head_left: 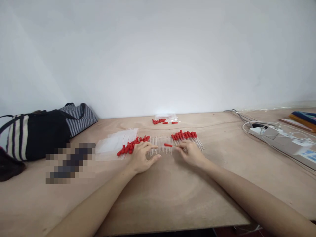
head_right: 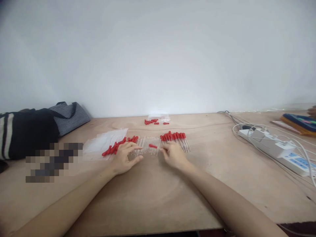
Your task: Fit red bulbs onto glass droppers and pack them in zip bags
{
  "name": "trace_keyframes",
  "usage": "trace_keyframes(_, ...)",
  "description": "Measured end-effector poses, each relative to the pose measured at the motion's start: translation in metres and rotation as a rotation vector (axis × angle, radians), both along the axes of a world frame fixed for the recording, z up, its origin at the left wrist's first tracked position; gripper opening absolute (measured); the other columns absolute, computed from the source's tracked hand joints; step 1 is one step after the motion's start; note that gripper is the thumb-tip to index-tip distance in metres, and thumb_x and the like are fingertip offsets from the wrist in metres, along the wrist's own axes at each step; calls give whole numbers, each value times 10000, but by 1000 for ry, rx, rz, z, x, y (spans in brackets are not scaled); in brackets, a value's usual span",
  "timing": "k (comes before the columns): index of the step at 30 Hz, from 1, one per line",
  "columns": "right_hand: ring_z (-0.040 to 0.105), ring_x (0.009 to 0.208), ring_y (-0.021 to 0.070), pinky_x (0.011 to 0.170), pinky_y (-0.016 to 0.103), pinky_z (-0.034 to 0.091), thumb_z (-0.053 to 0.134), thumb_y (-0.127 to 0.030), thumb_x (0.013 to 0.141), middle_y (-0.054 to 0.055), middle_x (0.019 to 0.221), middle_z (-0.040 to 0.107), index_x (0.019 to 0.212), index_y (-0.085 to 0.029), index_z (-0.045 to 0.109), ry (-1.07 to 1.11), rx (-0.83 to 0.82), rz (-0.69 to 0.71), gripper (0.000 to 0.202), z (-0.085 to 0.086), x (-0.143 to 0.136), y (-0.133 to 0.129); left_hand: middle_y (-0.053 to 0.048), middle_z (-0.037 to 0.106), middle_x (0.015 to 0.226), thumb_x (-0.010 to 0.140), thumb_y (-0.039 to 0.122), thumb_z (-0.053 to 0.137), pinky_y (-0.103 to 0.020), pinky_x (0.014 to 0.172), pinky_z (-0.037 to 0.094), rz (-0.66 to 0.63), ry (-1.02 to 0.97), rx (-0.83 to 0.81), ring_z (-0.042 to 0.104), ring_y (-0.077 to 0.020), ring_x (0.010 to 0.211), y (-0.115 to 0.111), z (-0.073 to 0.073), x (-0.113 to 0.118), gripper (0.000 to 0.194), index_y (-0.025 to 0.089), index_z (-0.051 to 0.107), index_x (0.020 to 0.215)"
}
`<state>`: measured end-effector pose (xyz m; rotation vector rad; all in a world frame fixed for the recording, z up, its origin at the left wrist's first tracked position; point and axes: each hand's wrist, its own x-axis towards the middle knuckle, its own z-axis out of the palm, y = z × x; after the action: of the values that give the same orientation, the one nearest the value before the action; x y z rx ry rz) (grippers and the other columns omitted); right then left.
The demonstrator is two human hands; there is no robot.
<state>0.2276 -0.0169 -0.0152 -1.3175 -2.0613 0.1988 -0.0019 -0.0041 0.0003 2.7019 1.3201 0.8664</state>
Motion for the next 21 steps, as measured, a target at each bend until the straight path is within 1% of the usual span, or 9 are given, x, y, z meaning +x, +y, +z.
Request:
trace_keyframes(2,534,664,147,611,250,368,429,-209,788,47,723,608,770,-157,599,40,-57,-151,178,0,3,9,-35,594,881,727,371,538,-335,771,337,105,39,-9,514,-207,866,7,6,-12,214,203,599,845)
trace_keyframes(4,550,689,150,615,237,369,429,-184,776,57,753,616,847,-138,578,41,-105,-234,172,0,0,18,-28,593,848,703,360,554,-314,729,361,177,106,-74,526,-202,823,11,11,-23,188,194,586,784)
trace_keyframes(7,565,765,175,647,243,368,419,-140,764,87,821,619,944,-117,533,-33,-144,-331,214,2,-12,29,-23,595,825,665,363,582,-283,674,380,223,173,-176,541,-189,767,14,15,-34,199,187,566,759)
trace_keyframes(10,569,826,207,654,259,371,406,-115,758,121,884,608,979,-108,495,-130,-187,-426,239,5,-28,36,-22,608,814,663,340,581,-262,656,384,242,205,-231,554,-183,771,14,17,-37,176,187,562,749)
trace_keyframes(13,579,842,227,650,276,384,401,-104,755,141,933,595,980,-112,481,-228,-223,-456,240,7,-41,39,-16,624,796,669,321,573,-256,648,383,264,233,-258,565,-181,764,16,15,-38,152,192,570,750)
trace_keyframes(15,591,822,239,638,290,395,405,-106,751,147,930,597,976,-117,483,-284,-252,-466,239,8,-46,38,-13,629,789,673,310,568,-255,642,380,283,244,-258,569,-180,756,16,14,-38,138,197,573,751)
trace_keyframes(21,606,799,250,618,297,417,405,-141,759,162,899,610,957,-95,503,-324,-296,-501,227,9,-49,37,-16,609,782,673,283,565,-252,607,364,346,261,-194,561,-183,730,16,13,-38,98,195,542,710)
